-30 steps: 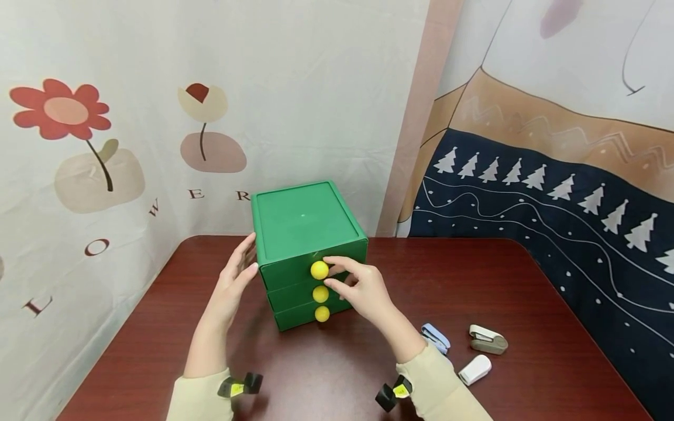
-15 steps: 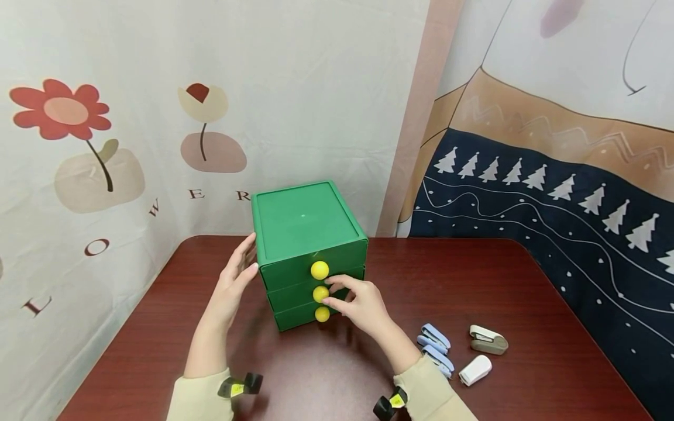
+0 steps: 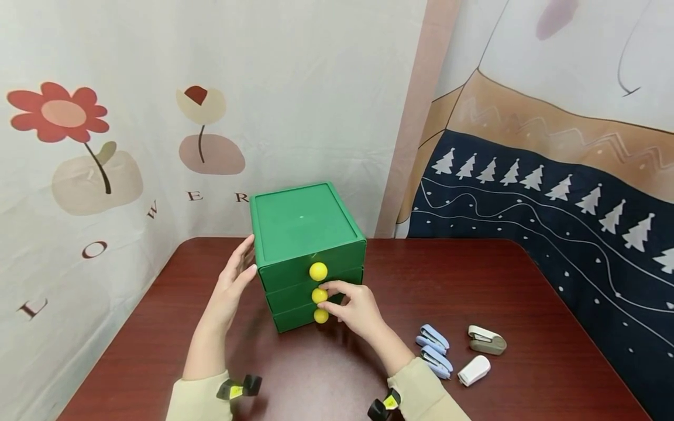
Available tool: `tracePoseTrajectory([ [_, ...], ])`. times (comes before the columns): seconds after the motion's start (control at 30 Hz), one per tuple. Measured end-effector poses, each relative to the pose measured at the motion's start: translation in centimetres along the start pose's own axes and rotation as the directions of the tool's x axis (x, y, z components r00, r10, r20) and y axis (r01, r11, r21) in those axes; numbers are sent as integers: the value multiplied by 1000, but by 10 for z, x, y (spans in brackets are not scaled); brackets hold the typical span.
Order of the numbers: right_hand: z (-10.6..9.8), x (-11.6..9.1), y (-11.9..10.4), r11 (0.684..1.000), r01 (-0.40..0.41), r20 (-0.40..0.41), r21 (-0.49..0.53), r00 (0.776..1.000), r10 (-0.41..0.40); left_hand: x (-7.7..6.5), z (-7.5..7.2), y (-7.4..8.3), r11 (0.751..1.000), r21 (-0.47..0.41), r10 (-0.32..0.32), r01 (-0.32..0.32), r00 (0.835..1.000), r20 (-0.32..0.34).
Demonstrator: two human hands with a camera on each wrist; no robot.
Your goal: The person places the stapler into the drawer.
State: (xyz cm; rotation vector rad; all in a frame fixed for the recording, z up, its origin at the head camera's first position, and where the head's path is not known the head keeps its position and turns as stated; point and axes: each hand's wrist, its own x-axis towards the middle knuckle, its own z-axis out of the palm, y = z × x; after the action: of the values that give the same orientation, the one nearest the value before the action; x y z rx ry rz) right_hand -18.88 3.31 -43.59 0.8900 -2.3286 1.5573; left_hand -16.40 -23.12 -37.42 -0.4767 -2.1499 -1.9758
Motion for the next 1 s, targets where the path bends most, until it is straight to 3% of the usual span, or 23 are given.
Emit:
tracePoseTrajectory([
  [0.63, -19, -36, -14, 985, 158, 40, -62, 987, -156, 0, 0, -2, 1000, -6, 15, -15, 1000, 1],
  [1.0, -29, -56, -22, 960, 275, 74, -58, 960, -270, 0, 1, -2, 999, -12, 36, -36, 999, 3],
])
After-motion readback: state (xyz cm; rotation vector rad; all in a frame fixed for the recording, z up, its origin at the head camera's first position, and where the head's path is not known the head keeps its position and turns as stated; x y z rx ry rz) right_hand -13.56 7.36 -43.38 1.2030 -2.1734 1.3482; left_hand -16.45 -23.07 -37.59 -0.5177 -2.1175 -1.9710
